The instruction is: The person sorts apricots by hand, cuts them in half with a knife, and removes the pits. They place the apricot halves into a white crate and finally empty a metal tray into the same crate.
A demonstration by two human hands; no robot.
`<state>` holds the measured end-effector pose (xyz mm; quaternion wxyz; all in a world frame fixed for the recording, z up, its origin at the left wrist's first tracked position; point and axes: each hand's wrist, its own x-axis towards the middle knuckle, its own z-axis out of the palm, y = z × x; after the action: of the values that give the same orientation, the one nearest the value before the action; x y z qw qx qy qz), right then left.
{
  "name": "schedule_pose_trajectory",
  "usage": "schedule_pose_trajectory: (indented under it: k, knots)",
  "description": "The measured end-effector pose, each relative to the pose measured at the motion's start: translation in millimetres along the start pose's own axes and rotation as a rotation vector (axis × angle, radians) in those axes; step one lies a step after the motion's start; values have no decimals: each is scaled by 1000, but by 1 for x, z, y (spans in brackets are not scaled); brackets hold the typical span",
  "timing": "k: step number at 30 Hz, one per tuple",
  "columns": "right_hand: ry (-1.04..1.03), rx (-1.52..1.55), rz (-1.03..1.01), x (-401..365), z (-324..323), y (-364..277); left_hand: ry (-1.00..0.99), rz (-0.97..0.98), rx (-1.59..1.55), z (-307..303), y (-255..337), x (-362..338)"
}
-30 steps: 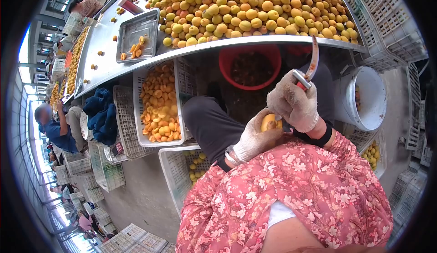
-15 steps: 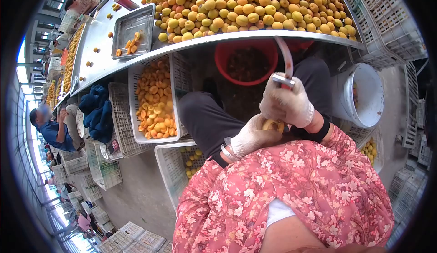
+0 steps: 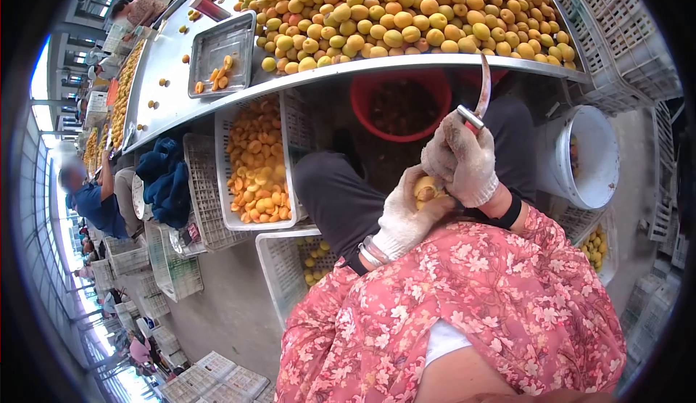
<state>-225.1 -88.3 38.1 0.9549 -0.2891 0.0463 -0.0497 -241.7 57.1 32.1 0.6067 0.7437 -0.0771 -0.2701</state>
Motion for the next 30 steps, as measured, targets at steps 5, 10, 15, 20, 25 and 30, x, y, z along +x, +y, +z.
schedule_pose_trajectory:
  k: [5, 10, 15, 20, 25, 30]
  knots:
    - [-29, -38, 3, -13, 0, 0, -77, -41, 54, -2, 0, 3]
    - [-40, -78, 80, -11, 1, -4, -173, -103, -206, -2, -3, 4]
    - [3, 20, 189, -4, 3, -5, -245, -68, -86, -7, -4, 6]
    - [162, 81, 257, 1, 6, -2, -210, 72, -119, -5, -17, 6]
    - [254, 172, 298, 6, 2, 3, -115, 112, 131, -4, -14, 7]
    - [282, 200, 311, 11, -4, 6, -62, 304, 227, -5, -15, 11]
